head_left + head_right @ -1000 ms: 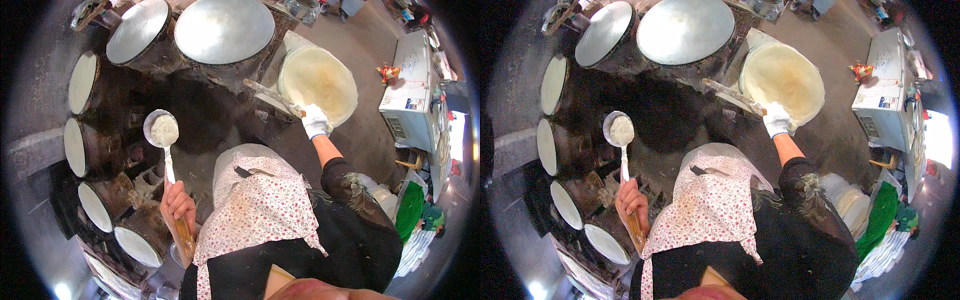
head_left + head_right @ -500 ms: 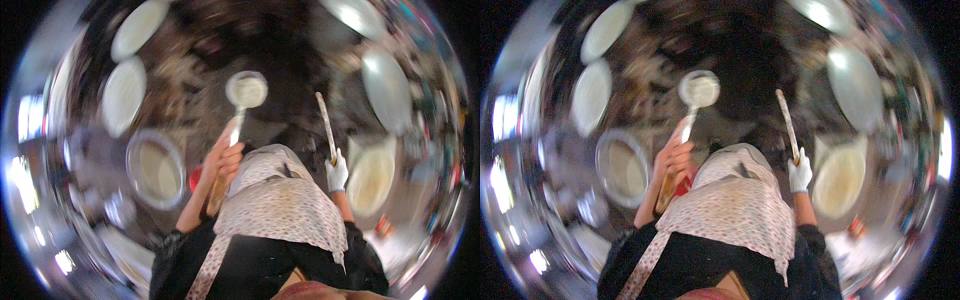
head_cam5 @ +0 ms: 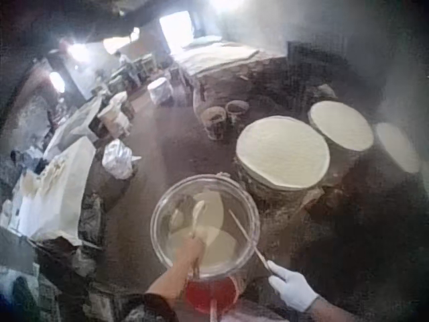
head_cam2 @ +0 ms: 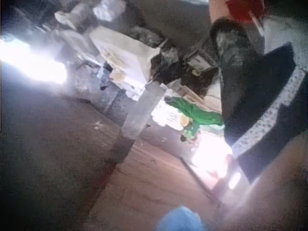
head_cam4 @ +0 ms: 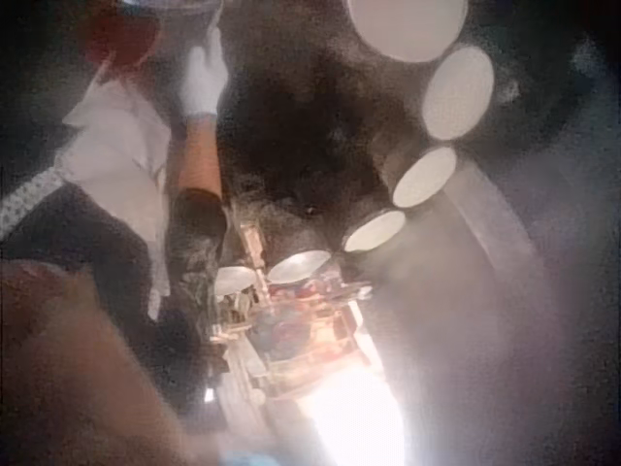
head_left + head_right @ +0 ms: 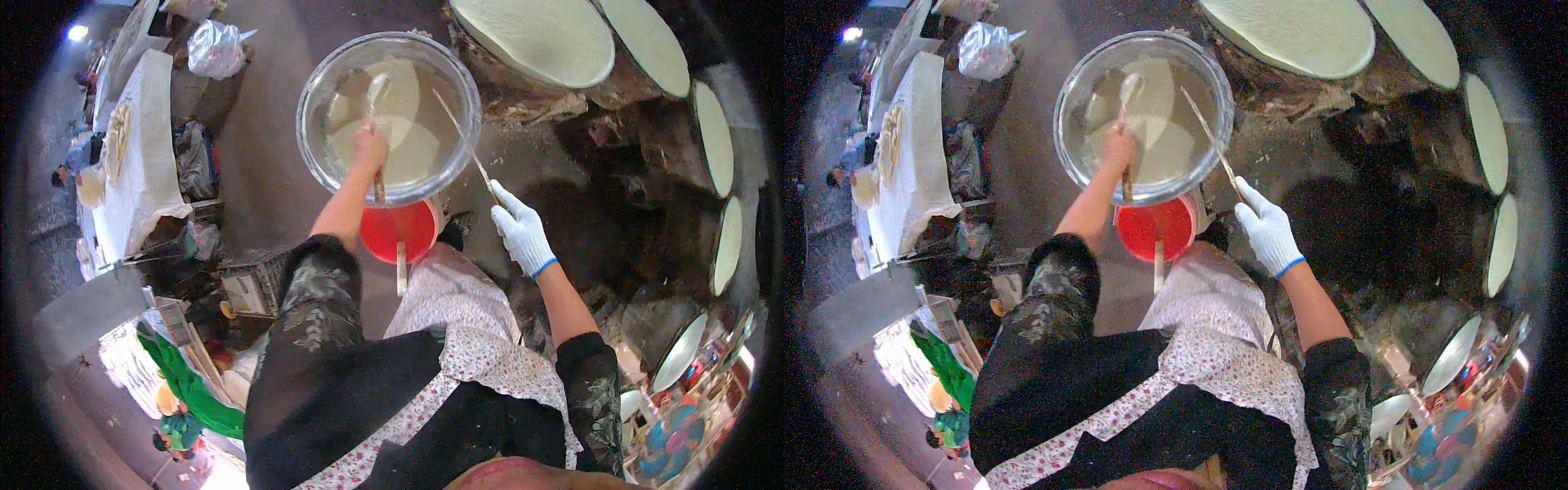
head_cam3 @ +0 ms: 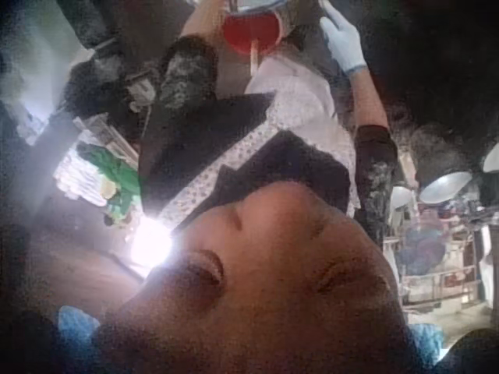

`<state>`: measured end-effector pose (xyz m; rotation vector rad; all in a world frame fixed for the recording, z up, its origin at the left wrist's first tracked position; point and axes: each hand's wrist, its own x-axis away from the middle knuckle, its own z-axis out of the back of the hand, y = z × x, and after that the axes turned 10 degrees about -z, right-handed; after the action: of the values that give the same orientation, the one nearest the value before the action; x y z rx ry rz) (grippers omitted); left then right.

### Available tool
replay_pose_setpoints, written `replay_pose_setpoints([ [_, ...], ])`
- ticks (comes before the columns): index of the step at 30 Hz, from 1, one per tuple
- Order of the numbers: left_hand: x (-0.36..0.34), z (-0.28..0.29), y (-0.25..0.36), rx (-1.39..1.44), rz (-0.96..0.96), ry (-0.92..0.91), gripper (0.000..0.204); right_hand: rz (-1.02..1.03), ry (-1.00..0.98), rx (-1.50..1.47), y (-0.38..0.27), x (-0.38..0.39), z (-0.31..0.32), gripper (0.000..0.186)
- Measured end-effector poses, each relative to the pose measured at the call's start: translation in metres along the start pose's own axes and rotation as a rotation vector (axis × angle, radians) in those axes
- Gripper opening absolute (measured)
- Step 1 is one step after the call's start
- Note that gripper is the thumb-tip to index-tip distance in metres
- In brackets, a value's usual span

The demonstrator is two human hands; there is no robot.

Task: The person ladles batter onto multiple hot round pans, spreads it into thin crepes, flips them with a spatula, and stacks the finished crepes on a tray. The process repeats continuously across several pans.

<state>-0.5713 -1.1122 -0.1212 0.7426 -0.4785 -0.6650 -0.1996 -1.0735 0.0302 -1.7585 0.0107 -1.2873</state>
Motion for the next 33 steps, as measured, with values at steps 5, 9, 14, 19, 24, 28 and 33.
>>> replay_pose_setpoints([
  [5,0.044,0.000,-0.065,-0.006,-0.207,-0.178,0.037,-0.214,-0.021,0.160,-0.036,-0.088,-0.024,0.053],
  [9,0.035,0.000,-0.077,0.034,-0.327,0.003,0.049,0.140,-0.050,0.310,-0.022,-0.156,-0.044,0.048],
  [14,0.028,-0.055,-0.054,1.559,0.840,-0.101,0.015,0.075,-0.024,0.519,0.010,-0.168,-0.065,0.050],
  [19,0.065,-0.035,-0.002,2.456,1.012,-0.565,0.029,0.024,0.015,0.388,0.007,-0.099,-0.065,0.052],
  [24,0.100,0.040,0.132,2.593,0.745,-0.458,0.030,0.350,0.072,0.294,-0.041,-0.011,-0.060,0.052],
  [28,0.137,0.111,0.236,2.554,0.381,-0.635,0.034,0.560,0.150,0.286,-0.075,0.057,-0.053,0.051],
  [33,0.182,0.155,0.261,2.320,0.179,-0.666,0.035,0.781,0.290,0.401,-0.088,0.113,-0.039,0.052],
])
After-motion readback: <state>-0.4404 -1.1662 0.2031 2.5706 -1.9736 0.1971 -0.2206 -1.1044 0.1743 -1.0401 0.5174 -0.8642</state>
